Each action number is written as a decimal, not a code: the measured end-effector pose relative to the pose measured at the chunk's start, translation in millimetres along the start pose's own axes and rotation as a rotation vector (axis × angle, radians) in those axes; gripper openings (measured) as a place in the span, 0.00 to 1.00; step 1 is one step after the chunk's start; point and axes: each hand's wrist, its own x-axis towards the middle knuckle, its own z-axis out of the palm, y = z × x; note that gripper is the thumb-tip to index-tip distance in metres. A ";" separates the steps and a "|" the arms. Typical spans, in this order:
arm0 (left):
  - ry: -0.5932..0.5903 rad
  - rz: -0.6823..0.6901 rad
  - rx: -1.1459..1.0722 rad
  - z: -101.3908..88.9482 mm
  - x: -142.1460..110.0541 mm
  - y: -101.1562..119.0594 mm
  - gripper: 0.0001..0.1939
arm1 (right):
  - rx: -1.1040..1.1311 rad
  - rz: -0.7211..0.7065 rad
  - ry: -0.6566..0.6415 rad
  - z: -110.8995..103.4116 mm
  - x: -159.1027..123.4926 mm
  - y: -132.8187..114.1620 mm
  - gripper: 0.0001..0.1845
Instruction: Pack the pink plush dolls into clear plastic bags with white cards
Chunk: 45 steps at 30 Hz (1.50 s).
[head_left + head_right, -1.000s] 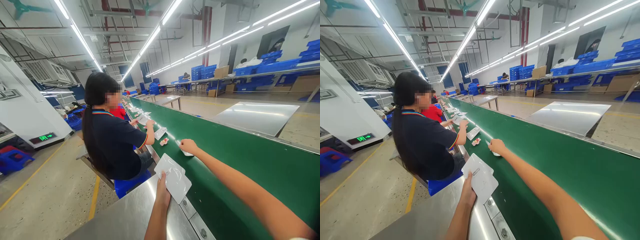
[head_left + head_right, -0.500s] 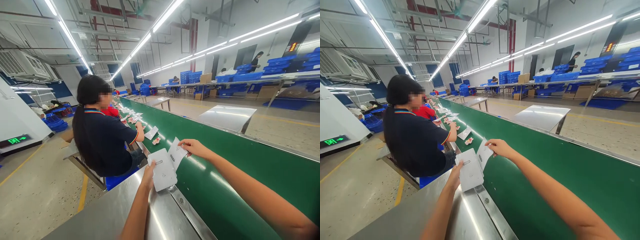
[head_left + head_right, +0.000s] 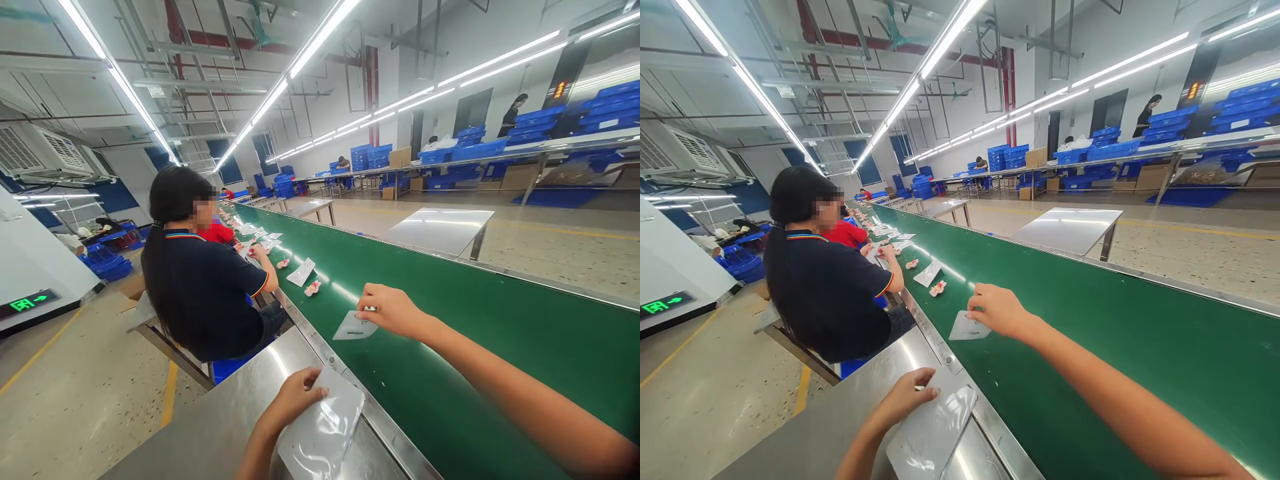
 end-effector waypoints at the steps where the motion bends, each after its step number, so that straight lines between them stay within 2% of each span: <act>1: 0.083 0.057 -0.013 -2.5 -0.2 6.1 0.21 | -0.011 -0.066 -0.005 -1.4 -0.6 -5.3 0.09; 3: 0.193 0.158 -0.136 -8.6 -0.6 23.6 0.29 | 0.024 -0.158 -0.081 -3.3 -1.2 -16.9 0.09; 4: 0.181 0.189 -0.223 -11.2 -0.6 33.7 0.30 | 0.051 -0.180 -0.136 -3.3 -0.9 -23.0 0.09; 6: 0.035 0.194 -0.400 -13.1 0.7 52.4 0.32 | 0.091 -0.209 -0.225 -0.7 2.2 -34.9 0.09; 8: -0.154 0.134 -0.537 -10.2 5.3 63.1 0.33 | 0.121 -0.247 -0.250 6.1 8.9 -44.8 0.08; 10: -0.273 0.056 -0.588 -3.4 14.3 62.7 0.31 | 0.158 -0.267 -0.226 17.4 19.5 -50.6 0.07; 11: -0.286 0.020 -0.595 0.6 20.1 58.7 0.29 | 0.180 -0.266 -0.207 24.9 26.2 -51.5 0.07; 14: -0.175 -0.061 -0.624 10.8 39.3 37.8 0.21 | 0.304 -0.232 -0.197 53.0 52.1 -44.0 0.06; 16: -0.061 -0.098 -0.668 14.2 49.9 22.0 0.19 | 0.476 -0.060 -0.252 73.1 73.5 -29.4 0.08; 18: 0.023 -0.114 -0.720 14.6 56.6 8.3 0.20 | 0.613 0.227 -0.285 91.0 95.9 -8.3 0.13; 20: 0.080 -0.121 -0.768 13.1 59.8 -1.7 0.21 | 0.628 0.482 -0.258 105.7 115.7 15.8 0.18; 21: 0.106 -0.125 -0.788 12.1 60.6 -4.9 0.22 | 0.599 0.557 -0.243 112.1 123.7 27.1 0.21; 25: 0.186 -0.101 -0.830 10.2 62.5 -8.3 0.24 | 0.517 0.706 -0.255 137.2 141.9 53.4 0.26; 27: 0.168 -0.049 -0.819 10.8 64.3 -7.6 0.24 | 0.520 0.711 -0.248 148.9 145.5 52.9 0.24; 30: 0.149 -0.012 -0.770 12.1 68.6 -9.5 0.24 | 0.566 0.638 -0.177 158.7 148.9 39.9 0.16; 34: 0.157 -0.018 -0.744 13.0 73.9 -16.5 0.22 | 0.703 0.476 -0.062 146.5 148.0 14.1 0.13; 37: 0.169 0.000 -0.772 13.8 74.4 -17.8 0.21 | 0.815 0.388 -0.023 120.7 134.5 -1.6 0.17; 40: 0.200 -0.012 -0.851 15.0 74.3 -14.7 0.21 | 0.947 0.337 0.003 93.2 107.6 -7.2 0.19; 42: 0.244 -0.026 -0.931 15.8 76.2 -12.4 0.20 | 1.021 0.311 -0.010 80.1 86.0 -4.1 0.19; 45: 0.342 -0.078 -1.032 16.8 81.9 -10.5 0.17 | 1.045 0.253 -0.143 71.4 55.1 5.6 0.19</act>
